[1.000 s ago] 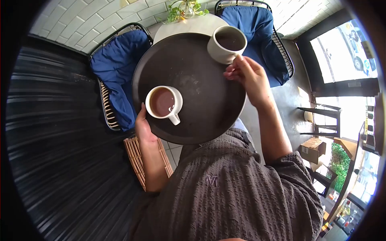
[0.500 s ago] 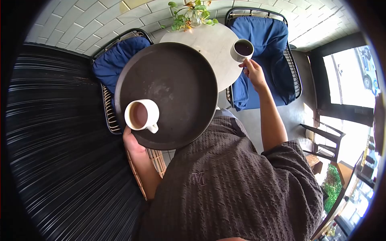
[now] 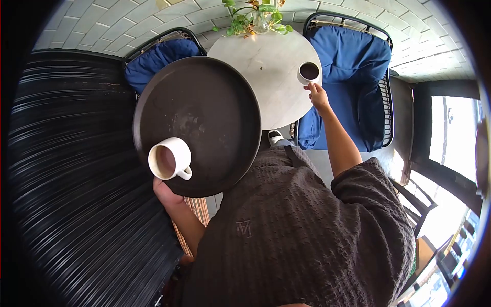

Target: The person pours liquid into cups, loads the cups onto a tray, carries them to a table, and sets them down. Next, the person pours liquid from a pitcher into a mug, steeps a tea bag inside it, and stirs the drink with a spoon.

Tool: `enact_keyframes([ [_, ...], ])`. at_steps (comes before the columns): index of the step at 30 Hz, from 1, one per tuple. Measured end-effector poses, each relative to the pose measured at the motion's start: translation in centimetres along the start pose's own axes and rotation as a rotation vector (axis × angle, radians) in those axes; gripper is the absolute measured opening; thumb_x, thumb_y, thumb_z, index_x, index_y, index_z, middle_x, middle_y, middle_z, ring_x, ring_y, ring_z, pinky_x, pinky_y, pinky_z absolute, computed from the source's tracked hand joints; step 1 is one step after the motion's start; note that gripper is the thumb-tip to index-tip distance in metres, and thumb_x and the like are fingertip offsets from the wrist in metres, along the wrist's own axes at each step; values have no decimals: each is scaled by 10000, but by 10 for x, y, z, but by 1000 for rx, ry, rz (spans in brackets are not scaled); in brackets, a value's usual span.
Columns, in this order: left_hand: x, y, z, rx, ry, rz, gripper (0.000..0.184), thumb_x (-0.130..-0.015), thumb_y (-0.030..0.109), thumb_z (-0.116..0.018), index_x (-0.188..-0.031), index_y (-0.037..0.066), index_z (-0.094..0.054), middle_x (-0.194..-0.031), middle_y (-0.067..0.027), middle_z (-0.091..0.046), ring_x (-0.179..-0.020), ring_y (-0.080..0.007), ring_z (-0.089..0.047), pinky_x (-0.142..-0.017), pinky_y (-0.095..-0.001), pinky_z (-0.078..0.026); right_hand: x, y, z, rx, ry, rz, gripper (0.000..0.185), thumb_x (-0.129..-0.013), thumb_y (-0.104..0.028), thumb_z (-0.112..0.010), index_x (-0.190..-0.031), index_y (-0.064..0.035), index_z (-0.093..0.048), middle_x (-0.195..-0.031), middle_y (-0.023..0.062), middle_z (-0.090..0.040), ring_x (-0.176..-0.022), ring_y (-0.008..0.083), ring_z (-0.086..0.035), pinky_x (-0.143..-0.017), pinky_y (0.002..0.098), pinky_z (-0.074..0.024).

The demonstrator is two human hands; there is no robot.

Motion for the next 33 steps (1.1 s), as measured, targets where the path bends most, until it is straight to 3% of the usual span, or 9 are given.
enact_keyframes([
  [2,5,0,0,-22,42,-18,411,-945,158,-362,-1254,-87,-476,-1240,-191,-556,-1123,-293,-567,-964,-406,-461,-5,3,1,72,-29,-11,366,-993,-332,-454,-1087,-17,-615,-1019,33,-676,-628,72,-408,-615,226,-398],
  [12,10,-6,-1,37,84,-7,412,-944,158,-365,-1254,-92,-471,-1235,-209,-555,-1106,-308,-576,-950,-413,-473,-19,10,-1,63,-81,-12,371,-994,-338,-448,-1103,-25,-615,-1032,30,-675,-631,73,-410,-622,226,-396],
  [15,12,-6,3,33,70,-9,428,-946,170,-362,-1270,-92,-460,-1250,-216,-547,-1114,-325,-570,-949,-430,-472,-21,11,-4,42,-57,16,386,-979,-354,-471,-1073,-22,-643,-964,28,-684,-628,81,-455,-631,258,-431],
  [27,16,-4,-7,67,130,-5,393,-926,133,-378,-1222,-97,-497,-1201,-204,-577,-1085,-299,-593,-939,-405,-485,-18,18,-6,53,-96,-21,377,-990,-336,-447,-1093,-20,-626,-1031,28,-682,-636,85,-436,-644,253,-427],
  [33,17,-4,-2,73,177,-28,395,-915,129,-381,-1222,-90,-501,-1204,-196,-579,-1097,-296,-587,-948,-404,-478,-18,22,-8,31,-128,-59,359,-1005,-343,-417,-1108,-47,-594,-1103,19,-660,-607,67,-400,-540,208,-370],
])
Point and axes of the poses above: each hand's wrist, its own x-axis away from the middle knuckle, its own z-axis out of the back of the hand, y = z × x, the point moved 6 cm from there along -x, towards the middle knuckle
